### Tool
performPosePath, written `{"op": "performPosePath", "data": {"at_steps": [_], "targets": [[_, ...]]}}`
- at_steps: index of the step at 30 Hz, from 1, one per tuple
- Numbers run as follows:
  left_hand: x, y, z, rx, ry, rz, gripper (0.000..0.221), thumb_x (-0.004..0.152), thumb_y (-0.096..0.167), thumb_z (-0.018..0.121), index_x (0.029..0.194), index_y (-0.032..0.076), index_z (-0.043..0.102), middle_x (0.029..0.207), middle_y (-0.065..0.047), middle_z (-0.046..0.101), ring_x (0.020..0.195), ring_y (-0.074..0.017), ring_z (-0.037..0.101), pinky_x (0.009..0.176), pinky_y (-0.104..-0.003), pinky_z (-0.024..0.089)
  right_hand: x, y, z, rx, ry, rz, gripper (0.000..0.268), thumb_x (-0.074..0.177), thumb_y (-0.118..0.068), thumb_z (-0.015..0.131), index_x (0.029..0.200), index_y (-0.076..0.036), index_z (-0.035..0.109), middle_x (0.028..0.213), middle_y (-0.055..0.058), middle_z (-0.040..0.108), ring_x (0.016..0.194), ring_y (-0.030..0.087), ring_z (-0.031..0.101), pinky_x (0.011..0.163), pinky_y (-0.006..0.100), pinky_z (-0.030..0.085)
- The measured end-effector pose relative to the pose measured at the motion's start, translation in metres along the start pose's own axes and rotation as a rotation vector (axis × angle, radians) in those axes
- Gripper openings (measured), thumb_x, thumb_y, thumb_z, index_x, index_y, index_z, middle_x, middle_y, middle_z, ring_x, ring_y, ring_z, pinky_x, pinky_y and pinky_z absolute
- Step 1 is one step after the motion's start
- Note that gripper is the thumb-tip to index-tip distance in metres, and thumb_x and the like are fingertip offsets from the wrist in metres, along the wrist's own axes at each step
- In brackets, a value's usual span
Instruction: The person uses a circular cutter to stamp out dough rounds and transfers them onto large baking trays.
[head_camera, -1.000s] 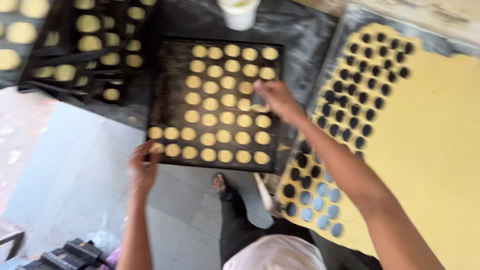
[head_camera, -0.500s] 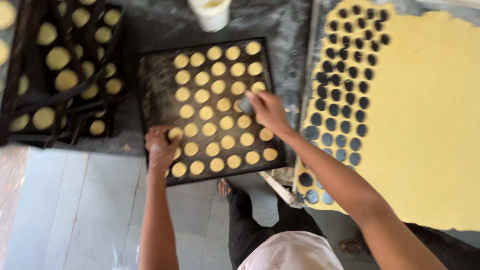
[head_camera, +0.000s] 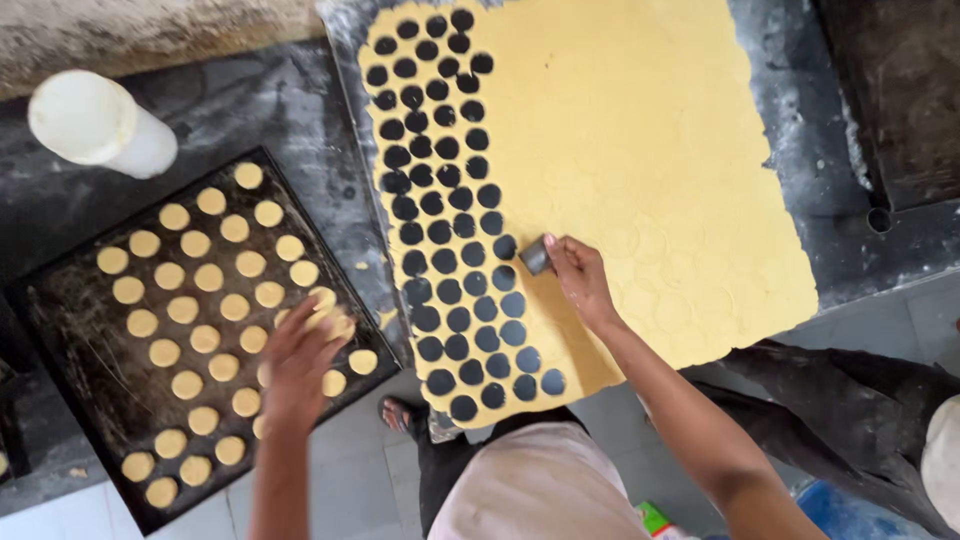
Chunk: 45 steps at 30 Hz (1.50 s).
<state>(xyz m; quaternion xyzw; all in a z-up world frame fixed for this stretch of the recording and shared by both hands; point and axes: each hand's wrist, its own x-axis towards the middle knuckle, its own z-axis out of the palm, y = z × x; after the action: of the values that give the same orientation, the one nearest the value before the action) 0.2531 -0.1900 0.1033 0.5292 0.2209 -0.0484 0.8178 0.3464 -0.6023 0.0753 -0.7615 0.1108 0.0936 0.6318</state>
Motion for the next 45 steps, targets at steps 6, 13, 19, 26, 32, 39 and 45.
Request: {"op": "performPosePath", "data": {"at_steps": [6, 13, 19, 26, 32, 39, 45], "targets": [[0.029, -0.034, 0.123, -0.034, -0.101, -0.090, 0.035, 0.099, 0.001, 0.062, 0.134, -0.004, 0.060, 0.117, -0.015, 0.071, 0.107, -0.0259, 0.072, 0.092, -0.037, 0.061, 0.008, -0.021, -0.013, -0.038, -0.020, -0.176, 0.017, 0.104, -0.018, 0.065, 0.100, -0.001, 0.067, 0.082, 0.000, 0.063, 0.073, 0.004, 0.052, 0.062, 0.024, 0.042], [-0.004, -0.035, 0.069, 0.166, 0.138, 0.105, 0.034, 0.099, -0.002, 0.062, 0.132, -0.007, 0.062, 0.119, -0.014, 0.071, 0.107, -0.0204, 0.072, 0.095, -0.036, 0.058, 0.005, -0.051, -0.018, -0.580, -0.071, -0.747, 0.016, 0.095, 0.000, 0.068, 0.111, 0.002, 0.069, 0.097, 0.017, 0.071, 0.089, 0.032, 0.065, 0.075, 0.040, 0.054], [-0.060, -0.025, -0.040, 0.163, 0.466, 0.188, 0.026, 0.103, -0.002, 0.063, 0.128, -0.006, 0.063, 0.115, -0.013, 0.069, 0.102, -0.0189, 0.068, 0.093, -0.032, 0.058, 0.039, -0.037, 0.014, -0.887, -0.125, -0.819, 0.029, 0.081, 0.009, 0.063, 0.107, 0.001, 0.071, 0.099, 0.016, 0.071, 0.094, 0.034, 0.063, 0.081, 0.043, 0.054], [-0.132, -0.010, -0.213, 0.426, 0.676, 0.333, 0.030, 0.103, -0.001, 0.062, 0.133, 0.000, 0.063, 0.121, -0.011, 0.068, 0.107, -0.0174, 0.066, 0.089, -0.031, 0.057, 0.094, -0.005, 0.050, -0.577, -0.001, -0.357, 0.023, 0.104, -0.022, 0.061, 0.099, -0.001, 0.070, 0.083, 0.011, 0.066, 0.072, 0.022, 0.063, 0.067, 0.036, 0.049], [-0.102, 0.002, -0.329, 1.356, 0.662, 0.406, 0.047, 0.083, 0.001, 0.066, 0.129, 0.011, 0.067, 0.124, -0.016, 0.069, 0.119, -0.0364, 0.062, 0.101, -0.058, 0.030, 0.000, -0.015, 0.275, -0.234, -0.527, -0.016, 0.044, 0.098, -0.048, 0.067, 0.114, -0.009, 0.079, 0.069, -0.004, 0.052, 0.058, 0.010, 0.043, 0.052, 0.032, 0.036], [-0.042, -0.001, -0.337, 1.508, 0.409, 0.369, 0.057, 0.092, -0.006, 0.054, 0.146, 0.012, 0.061, 0.136, -0.011, 0.064, 0.133, -0.0314, 0.052, 0.112, -0.062, 0.024, -0.103, -0.043, 0.528, -0.345, -0.755, -0.805, 0.039, 0.112, -0.038, 0.049, 0.095, -0.007, 0.066, 0.079, 0.005, 0.060, 0.061, 0.011, 0.054, 0.055, 0.027, 0.045], [-0.057, 0.018, -0.319, 1.639, 0.484, 0.510, 0.055, 0.087, 0.003, 0.058, 0.143, 0.008, 0.057, 0.143, -0.013, 0.057, 0.136, -0.0293, 0.050, 0.107, -0.060, 0.033, -0.101, -0.068, 0.497, -0.174, -0.356, -0.668, 0.038, 0.112, -0.034, 0.054, 0.090, -0.002, 0.058, 0.079, 0.009, 0.056, 0.066, 0.016, 0.051, 0.059, 0.034, 0.043]]}}
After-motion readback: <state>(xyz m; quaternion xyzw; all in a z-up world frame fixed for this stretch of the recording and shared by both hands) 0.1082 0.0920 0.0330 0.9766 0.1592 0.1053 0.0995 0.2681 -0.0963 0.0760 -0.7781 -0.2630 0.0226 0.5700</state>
